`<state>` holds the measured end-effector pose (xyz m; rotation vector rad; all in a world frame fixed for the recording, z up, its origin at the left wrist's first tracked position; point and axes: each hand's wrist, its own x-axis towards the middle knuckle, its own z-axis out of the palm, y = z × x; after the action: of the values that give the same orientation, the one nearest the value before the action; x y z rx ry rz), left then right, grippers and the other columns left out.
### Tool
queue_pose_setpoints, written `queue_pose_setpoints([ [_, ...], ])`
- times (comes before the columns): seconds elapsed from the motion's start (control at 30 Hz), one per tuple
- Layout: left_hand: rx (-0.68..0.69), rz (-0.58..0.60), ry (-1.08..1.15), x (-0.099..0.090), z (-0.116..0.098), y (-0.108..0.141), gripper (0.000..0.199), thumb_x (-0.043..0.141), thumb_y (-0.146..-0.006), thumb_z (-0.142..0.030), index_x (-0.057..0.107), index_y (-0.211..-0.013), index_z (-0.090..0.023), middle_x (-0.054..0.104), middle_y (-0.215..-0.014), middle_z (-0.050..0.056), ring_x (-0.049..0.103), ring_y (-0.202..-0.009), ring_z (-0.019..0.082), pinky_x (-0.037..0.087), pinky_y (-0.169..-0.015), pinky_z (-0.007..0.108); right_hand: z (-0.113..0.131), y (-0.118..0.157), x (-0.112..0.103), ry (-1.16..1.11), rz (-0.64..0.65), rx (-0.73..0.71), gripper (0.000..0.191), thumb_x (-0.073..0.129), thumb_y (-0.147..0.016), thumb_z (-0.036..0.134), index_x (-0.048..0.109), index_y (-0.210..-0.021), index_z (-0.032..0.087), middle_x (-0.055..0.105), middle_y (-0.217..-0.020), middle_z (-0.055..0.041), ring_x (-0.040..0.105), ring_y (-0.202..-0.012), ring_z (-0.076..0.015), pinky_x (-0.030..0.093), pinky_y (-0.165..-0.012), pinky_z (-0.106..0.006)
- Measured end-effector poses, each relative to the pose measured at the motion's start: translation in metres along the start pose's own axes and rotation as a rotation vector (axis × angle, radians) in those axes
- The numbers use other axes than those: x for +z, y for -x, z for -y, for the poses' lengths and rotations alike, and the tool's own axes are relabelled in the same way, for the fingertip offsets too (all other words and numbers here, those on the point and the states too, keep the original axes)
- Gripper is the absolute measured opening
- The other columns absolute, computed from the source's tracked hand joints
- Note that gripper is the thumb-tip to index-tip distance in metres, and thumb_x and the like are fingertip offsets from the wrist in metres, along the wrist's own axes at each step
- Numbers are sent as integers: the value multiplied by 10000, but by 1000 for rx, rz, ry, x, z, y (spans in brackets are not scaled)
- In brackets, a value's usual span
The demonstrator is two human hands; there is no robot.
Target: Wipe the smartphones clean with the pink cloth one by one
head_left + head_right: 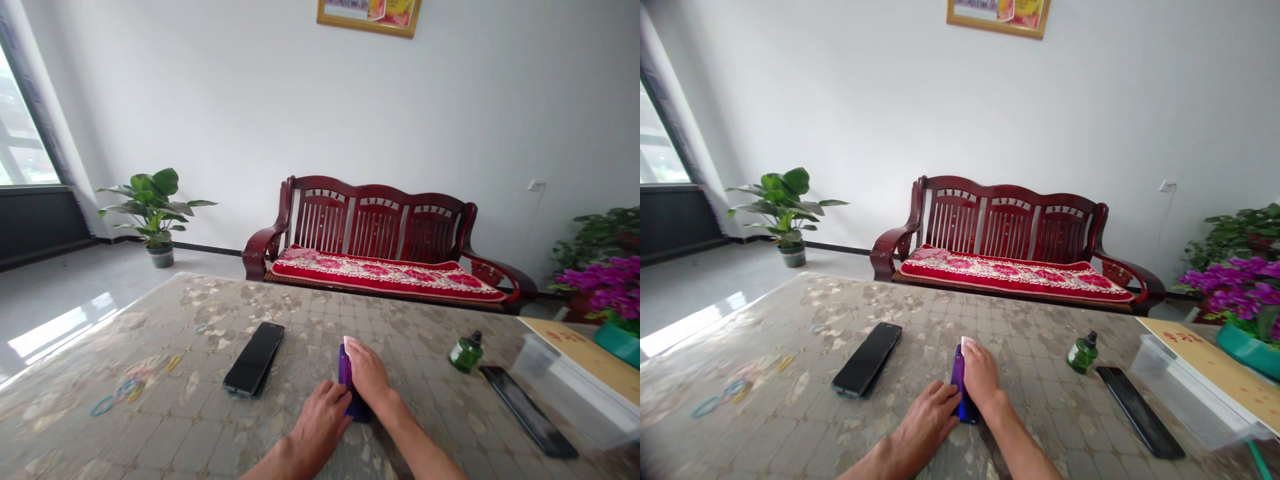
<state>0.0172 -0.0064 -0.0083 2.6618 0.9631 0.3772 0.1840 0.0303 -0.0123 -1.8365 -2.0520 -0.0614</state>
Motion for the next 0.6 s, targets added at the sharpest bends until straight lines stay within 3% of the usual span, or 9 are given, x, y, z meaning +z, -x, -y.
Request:
queue_pose_setpoints([
  [0.3, -8, 7, 22, 0, -2, 1, 195, 630, -921, -225, 666, -1113, -210, 657, -1128, 38, 568, -1040, 240, 467, -961, 342, 1, 27, 6, -9, -2, -90, 503, 390, -887, 32, 612, -1316, 169, 647, -1303, -88, 583, -1222, -190, 424, -1076, -311],
  [0.6, -2, 16, 26, -6, -3, 1, 203, 593, -929, -202, 658, -1120, -213, 650, -1137, 41, 560, -1051, 241, 462, -969, 345, 4, -7, 0, 26, 50, -31, 453, 359, -935, 94, 629, -1290, 172, 632, -1326, -91, 575, -1231, -188, 417, -1066, -293],
])
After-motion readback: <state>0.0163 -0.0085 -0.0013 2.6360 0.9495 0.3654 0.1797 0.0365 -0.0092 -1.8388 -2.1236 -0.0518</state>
